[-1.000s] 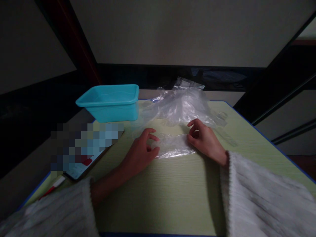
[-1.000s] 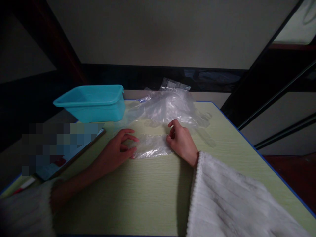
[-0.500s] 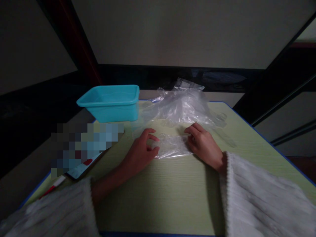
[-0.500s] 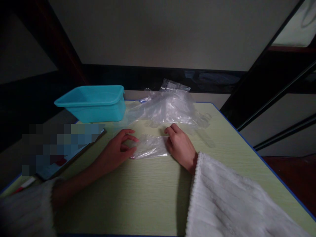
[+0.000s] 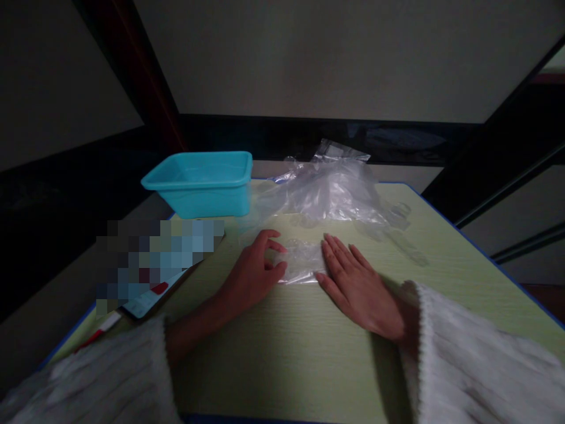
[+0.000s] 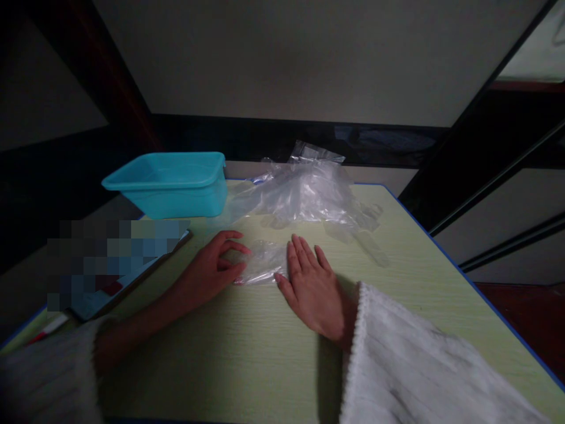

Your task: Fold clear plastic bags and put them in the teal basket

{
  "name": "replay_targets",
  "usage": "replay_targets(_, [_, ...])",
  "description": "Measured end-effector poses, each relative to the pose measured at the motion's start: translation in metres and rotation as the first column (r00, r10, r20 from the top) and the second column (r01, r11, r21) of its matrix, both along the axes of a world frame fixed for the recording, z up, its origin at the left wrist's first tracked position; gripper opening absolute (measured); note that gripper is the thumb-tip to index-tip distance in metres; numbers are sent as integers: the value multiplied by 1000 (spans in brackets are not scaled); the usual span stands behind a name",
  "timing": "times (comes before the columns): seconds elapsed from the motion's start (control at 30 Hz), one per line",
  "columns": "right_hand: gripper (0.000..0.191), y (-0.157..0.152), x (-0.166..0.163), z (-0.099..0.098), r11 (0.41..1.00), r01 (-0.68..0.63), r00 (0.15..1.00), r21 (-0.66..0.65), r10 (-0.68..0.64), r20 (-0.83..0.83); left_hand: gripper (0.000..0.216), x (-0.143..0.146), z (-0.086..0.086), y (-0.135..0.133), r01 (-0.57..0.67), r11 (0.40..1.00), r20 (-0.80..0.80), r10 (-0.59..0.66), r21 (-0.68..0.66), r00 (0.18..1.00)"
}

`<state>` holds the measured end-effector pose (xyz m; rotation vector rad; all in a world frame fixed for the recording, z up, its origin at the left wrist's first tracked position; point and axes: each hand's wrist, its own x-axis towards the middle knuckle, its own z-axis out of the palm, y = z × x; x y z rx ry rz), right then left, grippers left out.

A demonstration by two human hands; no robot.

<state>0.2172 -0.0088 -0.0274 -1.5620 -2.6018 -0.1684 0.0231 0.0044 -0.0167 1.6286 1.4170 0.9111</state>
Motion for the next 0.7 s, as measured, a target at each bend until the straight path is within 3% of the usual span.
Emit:
replay_targets(0.4, [68, 3, 6, -5, 999, -41, 999, 36, 41, -15, 35, -11, 8, 1, -46, 998, -98, 50, 38, 994])
replay_targets(0.7, [69, 13, 21, -4, 967, -254, 967, -15, 254, -16, 31, -10, 12, 2, -84, 974, -90, 105, 209, 990])
